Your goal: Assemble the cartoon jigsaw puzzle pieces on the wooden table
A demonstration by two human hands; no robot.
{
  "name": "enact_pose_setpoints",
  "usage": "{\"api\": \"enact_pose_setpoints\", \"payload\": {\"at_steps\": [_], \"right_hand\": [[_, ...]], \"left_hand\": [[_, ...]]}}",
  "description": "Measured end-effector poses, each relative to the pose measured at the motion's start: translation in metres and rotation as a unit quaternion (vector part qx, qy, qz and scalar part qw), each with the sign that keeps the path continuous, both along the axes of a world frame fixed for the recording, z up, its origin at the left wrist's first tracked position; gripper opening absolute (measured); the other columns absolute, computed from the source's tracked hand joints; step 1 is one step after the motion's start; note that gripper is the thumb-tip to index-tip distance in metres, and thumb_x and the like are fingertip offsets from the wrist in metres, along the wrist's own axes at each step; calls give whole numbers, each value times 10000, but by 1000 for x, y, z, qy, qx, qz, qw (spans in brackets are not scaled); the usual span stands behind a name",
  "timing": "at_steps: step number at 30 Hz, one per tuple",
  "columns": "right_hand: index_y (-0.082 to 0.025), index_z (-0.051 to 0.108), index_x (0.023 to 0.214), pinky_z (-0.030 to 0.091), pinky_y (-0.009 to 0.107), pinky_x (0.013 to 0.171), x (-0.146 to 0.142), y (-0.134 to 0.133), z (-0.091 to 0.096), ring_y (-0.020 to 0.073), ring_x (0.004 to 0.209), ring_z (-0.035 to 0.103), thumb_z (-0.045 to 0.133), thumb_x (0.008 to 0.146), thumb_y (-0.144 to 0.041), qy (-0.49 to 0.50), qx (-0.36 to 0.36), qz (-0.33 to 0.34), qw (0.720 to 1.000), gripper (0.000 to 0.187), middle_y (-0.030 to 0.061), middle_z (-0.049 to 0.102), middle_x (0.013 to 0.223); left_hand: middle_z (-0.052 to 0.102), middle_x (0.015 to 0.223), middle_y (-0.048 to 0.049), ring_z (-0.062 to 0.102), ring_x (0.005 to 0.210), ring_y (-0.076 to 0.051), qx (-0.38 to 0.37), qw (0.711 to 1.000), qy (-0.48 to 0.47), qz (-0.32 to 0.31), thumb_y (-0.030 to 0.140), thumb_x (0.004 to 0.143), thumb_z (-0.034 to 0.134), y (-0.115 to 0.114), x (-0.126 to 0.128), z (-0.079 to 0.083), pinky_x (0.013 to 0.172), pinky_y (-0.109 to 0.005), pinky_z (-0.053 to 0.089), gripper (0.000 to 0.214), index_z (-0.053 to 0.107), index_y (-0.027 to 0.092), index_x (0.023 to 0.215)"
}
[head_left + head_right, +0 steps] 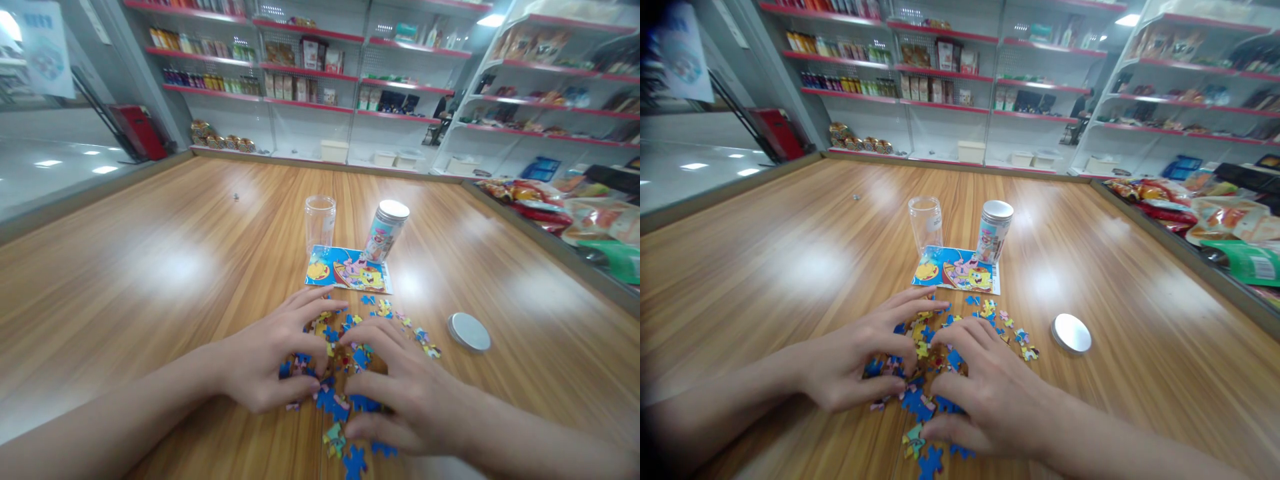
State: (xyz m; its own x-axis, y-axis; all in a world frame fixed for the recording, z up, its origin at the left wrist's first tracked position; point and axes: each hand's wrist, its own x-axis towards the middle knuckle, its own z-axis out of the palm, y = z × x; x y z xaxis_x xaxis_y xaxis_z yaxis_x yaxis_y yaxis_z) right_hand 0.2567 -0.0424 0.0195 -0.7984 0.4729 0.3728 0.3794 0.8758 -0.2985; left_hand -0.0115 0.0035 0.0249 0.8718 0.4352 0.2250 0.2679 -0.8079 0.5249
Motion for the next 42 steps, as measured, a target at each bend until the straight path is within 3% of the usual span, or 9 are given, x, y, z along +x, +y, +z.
{"api": "enact_pose_setpoints", "payload": {"at_steps": [4, 12, 26, 34, 39, 42], "right_hand": [[-190, 660, 954, 468, 483, 922, -6, 1, -5, 299, 1114, 518, 714, 890, -532, -6, -9, -45, 999, 351, 132, 543, 1211], [-186, 680, 1026, 460, 462, 959, -7, -2, 0, 274, 1127, 515, 637, 945, -285, 7, -35, -59, 998, 135, 123, 549, 1204], [-160, 627, 1012, 434, 488, 1020, -10, -4, 4, 281, 1169, 485, 617, 908, -172, -19, -118, -64, 991, 105, 123, 563, 1167], [-163, 644, 970, 426, 497, 990, -8, -2, 9, 276, 1124, 503, 620, 901, -235, 10, -78, -15, 997, 102, 116, 547, 1146], [-203, 699, 1051, 427, 510, 1001, -6, -3, 10, 291, 1166, 490, 609, 911, -247, 0, -42, 6, 999, 173, 116, 519, 1205], [-194, 715, 1009, 421, 520, 1028, -6, -3, 8, 307, 1210, 474, 606, 909, -235, 5, -26, -6, 1000, 154, 125, 515, 1223]], "left_hand": [[436, 1540, -61, 288, 1506, -355, 15, 999, -29, -15, 258, 814, 744, 1, 2, 0, 1267, -576, 226, 54, 714, 217, 797], [354, 1597, -31, 278, 1501, -363, 37, 998, -23, -40, 220, 788, 769, 0, 2, -1, 1251, -620, 219, 198, 790, 314, 961], [554, 1447, -38, 311, 1500, -343, 42, 998, 24, -36, 249, 816, 749, -2, 5, 10, 1265, -615, 222, 191, 790, 335, 982], [491, 1508, -36, 286, 1514, -353, 14, 999, 24, -38, 206, 790, 749, -3, 3, 12, 1264, -614, 220, 224, 777, 311, 985], [410, 1565, -53, 306, 1500, -355, -26, 999, -23, 10, 189, 808, 701, -2, 1, 7, 1241, -598, 288, 224, 715, 253, 1023], [412, 1551, -69, 273, 1510, -353, -15, 1000, 3, 16, 180, 778, 709, -2, 1, 4, 1250, -591, 272, 323, 674, 252, 1090]]}}
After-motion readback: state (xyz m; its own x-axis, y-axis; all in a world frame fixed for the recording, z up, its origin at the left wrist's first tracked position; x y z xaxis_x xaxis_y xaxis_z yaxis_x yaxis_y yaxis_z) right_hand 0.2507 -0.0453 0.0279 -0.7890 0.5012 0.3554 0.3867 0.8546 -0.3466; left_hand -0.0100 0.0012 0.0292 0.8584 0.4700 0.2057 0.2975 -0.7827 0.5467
